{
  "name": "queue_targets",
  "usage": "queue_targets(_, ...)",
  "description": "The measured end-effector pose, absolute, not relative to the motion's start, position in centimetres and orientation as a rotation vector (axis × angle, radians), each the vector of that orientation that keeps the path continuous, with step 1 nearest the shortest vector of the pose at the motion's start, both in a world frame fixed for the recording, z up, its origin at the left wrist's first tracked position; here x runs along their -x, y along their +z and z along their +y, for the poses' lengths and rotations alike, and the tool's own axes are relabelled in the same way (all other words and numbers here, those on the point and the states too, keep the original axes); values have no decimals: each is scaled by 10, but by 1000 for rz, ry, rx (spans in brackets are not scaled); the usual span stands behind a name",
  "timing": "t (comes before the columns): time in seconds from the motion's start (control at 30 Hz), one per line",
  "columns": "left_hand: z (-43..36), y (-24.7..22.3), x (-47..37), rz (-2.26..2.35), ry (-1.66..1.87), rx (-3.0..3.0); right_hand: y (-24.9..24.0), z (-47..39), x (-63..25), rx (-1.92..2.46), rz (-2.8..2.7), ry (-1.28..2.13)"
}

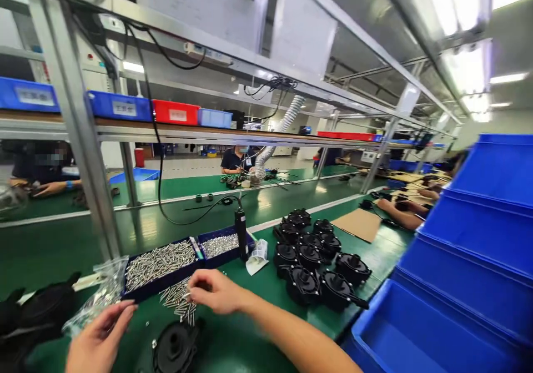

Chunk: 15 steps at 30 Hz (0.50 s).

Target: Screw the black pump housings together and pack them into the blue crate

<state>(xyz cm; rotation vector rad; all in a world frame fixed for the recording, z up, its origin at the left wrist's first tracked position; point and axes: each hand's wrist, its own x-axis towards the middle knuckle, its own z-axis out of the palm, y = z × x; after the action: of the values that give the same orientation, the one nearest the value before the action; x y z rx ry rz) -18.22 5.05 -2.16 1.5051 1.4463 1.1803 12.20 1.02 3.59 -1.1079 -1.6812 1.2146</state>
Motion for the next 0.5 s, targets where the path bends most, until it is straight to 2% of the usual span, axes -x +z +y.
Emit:
queue_targets(0.1,48,-24,164,1353,1127,-1391,42,-37,-159,1210,-1811,1035)
queue_targets(0.2,44,-27,153,1273,1108,-1373,43,-64,-164,1329,-2086,709)
queue_targets(0.5,40,-28,156,1251,1119,-1335,34,-67,-137,1285,-2690,-16)
